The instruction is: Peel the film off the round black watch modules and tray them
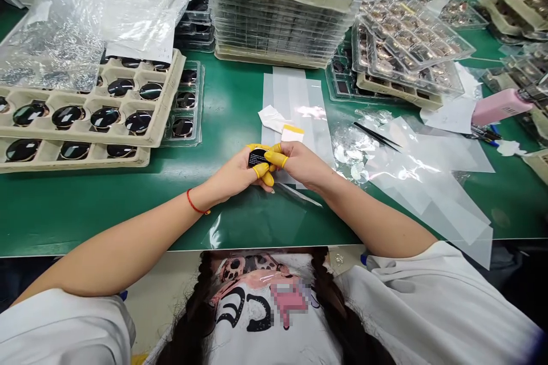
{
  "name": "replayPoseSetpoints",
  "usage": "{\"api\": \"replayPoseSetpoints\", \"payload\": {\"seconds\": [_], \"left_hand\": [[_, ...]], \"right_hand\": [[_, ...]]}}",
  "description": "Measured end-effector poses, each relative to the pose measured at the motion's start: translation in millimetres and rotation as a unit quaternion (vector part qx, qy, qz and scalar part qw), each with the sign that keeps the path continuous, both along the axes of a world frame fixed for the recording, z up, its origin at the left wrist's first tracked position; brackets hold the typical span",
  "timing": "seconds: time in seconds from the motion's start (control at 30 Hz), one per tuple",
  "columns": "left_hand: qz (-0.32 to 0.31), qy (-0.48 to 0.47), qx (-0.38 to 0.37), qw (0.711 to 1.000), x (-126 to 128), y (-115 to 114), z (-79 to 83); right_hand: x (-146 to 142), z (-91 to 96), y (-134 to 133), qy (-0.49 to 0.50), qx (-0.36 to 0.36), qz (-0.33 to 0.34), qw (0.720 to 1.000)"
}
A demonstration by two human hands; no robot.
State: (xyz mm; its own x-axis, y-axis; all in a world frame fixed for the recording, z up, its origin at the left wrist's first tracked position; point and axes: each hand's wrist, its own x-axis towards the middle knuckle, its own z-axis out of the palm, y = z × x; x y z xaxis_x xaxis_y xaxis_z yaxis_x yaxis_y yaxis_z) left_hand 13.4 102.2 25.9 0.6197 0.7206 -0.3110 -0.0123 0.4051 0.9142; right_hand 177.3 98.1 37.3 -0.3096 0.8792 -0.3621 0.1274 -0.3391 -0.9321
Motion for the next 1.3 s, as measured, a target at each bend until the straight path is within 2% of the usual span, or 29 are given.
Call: {"api": "replayPoseSetpoints", "payload": {"seconds": [0.13,0.23,0.33,0.5,0.7,0.9,1.03,1.3], "left_hand": [[0.017,0.028,0.039,0.999,1.1,-0.9,-4.3],[0.001,0.0,0.065,0.998,-0.6,-0.2,-4.0],[-0.035,-0.024,0.057,0.997,-4.9,1.5,-1.6],[-0.094,-0.069,0.014,0.993,-12.8,4.8,-0.6],[-0.096,-0.085,-0.003,0.992,-13.4,5.5,-3.0],[-0.074,-0.059,0.028,0.995,-9.6,2.2,-1.0],[-0.081,-0.062,0.054,0.993,-9.0,1.8,1.3],[-0.08,-0.125,0.023,0.989,-14.1,5.9,-10.4]], "right_hand": [[-2.1,1.4,-0.2,0.024,-0.008,0.025,0.999],[-0.6,3.4,2.1,0.005,-0.022,0.008,1.0],[5.0,4.8,5.4,-0.027,-0.015,-0.019,0.999],[12.8,5.5,7.6,-0.024,-0.014,-0.01,1.0],[13.6,3.9,6.0,-0.02,-0.019,0.0,1.0],[12.8,3.3,5.1,-0.028,-0.005,0.002,1.0],[12.6,5.4,5.5,-0.026,-0.004,0.003,1.0],[10.5,8.0,5.3,-0.017,-0.012,-0.004,1.0]]}}
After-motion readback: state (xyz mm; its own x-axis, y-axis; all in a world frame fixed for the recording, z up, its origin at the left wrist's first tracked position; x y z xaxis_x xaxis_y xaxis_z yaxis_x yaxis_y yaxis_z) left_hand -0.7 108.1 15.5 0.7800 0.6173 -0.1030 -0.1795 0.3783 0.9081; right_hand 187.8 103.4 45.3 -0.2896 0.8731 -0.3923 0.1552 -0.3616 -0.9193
